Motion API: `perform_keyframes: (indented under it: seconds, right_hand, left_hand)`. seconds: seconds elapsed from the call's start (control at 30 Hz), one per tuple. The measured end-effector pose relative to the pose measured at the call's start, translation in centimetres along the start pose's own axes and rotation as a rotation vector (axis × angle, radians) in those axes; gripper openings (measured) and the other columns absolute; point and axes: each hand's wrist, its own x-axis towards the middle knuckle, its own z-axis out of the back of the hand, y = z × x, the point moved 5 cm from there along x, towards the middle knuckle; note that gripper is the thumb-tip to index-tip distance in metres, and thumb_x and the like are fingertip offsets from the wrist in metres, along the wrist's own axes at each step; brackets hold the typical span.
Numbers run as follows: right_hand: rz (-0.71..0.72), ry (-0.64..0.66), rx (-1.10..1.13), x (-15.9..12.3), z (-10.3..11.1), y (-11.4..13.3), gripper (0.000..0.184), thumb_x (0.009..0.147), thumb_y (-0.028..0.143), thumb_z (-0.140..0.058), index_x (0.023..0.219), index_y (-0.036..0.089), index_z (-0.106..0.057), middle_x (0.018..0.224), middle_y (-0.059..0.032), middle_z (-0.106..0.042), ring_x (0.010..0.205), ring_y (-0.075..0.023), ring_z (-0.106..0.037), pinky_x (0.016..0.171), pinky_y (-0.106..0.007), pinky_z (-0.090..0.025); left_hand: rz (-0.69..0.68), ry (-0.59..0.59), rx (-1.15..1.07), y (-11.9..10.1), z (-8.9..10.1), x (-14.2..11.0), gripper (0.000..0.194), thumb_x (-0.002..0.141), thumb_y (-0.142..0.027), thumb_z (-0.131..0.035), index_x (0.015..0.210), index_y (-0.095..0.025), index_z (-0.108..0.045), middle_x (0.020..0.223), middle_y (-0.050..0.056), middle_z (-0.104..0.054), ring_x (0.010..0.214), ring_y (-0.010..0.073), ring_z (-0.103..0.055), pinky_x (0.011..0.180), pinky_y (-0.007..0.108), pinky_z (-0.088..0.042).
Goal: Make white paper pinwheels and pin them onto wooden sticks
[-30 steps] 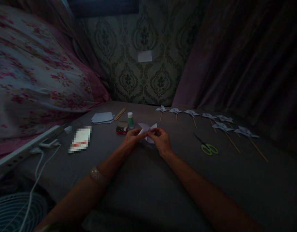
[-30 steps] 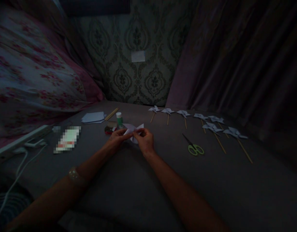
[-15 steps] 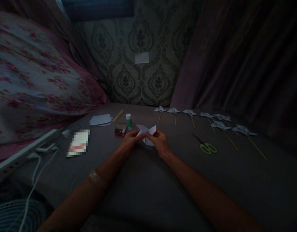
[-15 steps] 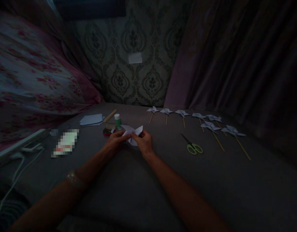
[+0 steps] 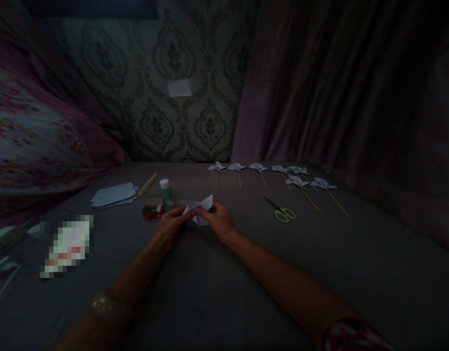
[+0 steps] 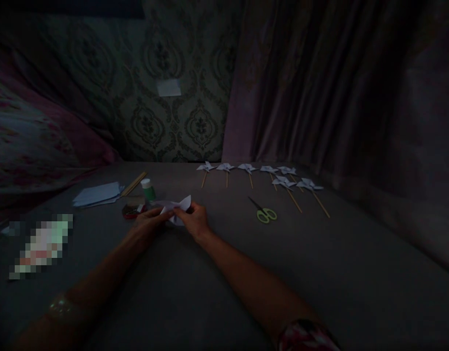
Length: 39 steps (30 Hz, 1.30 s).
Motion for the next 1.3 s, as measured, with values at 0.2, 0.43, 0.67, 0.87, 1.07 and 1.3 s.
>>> perform_keyframes:
  seconds: [0.2,0.43,0.67,0.87,1.07,1.3]
  right_hand:
    - [0.004,0.024,0.0,0.1,0.0,-0.2,0.032,0.053,0.04,-0.077,0.073,0.017,-0.067,0.073,-0.0023,-0.07,0.066,-0.0154,-0.062,0.064,-0.028,-0.047]
    - [-0.052,0.034,-0.033,-0.2,0.2,-0.6,0.03,0.055,0.038,-0.075,0.074,0.016,-0.069,0.073,-0.0031,-0.071,0.066,-0.0157,-0.063,0.065,-0.028,-0.048]
    - [-0.078,0.021,-0.044,-0.3,0.3,-0.9,0.033,0.053,0.04,-0.077,0.075,0.017,-0.069,0.074,-0.0034,-0.071,0.066,-0.0167,-0.064,0.064,-0.029,-0.048]
    - [-0.154,0.028,0.019,-0.2,0.4,-1.2,0.031,0.052,0.036,-0.08,0.074,0.017,-0.069,0.069,-0.001,-0.071,0.062,-0.0148,-0.064,0.064,-0.029,-0.048]
    - [-0.185,0.034,0.069,-0.1,0.4,-1.7,0.031,0.049,0.035,-0.082,0.072,0.017,-0.07,0.067,0.0,-0.071,0.059,-0.0138,-0.063,0.064,-0.028,-0.048]
    - [-0.183,0.027,0.071,-0.1,0.4,-2.0,0.032,0.048,0.034,-0.083,0.072,0.017,-0.071,0.066,-0.0004,-0.071,0.059,-0.0137,-0.063,0.065,-0.028,-0.048]
  left_hand:
    - [-0.004,-0.015,0.04,0.0,0.1,0.1,0.036,0.054,-0.031,-0.083,0.085,-0.015,-0.074,0.08,0.008,-0.074,0.072,0.0199,-0.067,0.065,0.027,-0.05]
    - [-0.004,-0.016,-0.002,0.2,0.0,-0.1,0.036,0.049,-0.032,-0.084,0.078,-0.012,-0.075,0.074,0.01,-0.073,0.066,0.0213,-0.067,0.066,0.031,-0.051]
    - [0.005,-0.009,-0.001,0.4,0.2,0.1,0.029,0.052,-0.03,-0.082,0.076,-0.015,-0.075,0.076,0.009,-0.074,0.067,0.0216,-0.067,0.066,0.032,-0.052]
    - [0.005,-0.033,0.001,0.5,0.5,0.3,0.032,0.048,-0.031,-0.084,0.075,-0.015,-0.075,0.072,0.008,-0.073,0.066,0.0211,-0.067,0.064,0.03,-0.051]
    - [-0.032,-0.037,0.011,0.3,0.5,0.2,0.036,0.045,-0.032,-0.085,0.074,-0.015,-0.075,0.072,0.006,-0.072,0.064,0.0189,-0.065,0.066,0.03,-0.05]
    - [-0.024,-0.026,0.006,0.7,0.8,0.4,0.036,0.044,-0.029,-0.086,0.075,-0.014,-0.074,0.072,0.006,-0.072,0.065,0.0181,-0.064,0.068,0.03,-0.049]
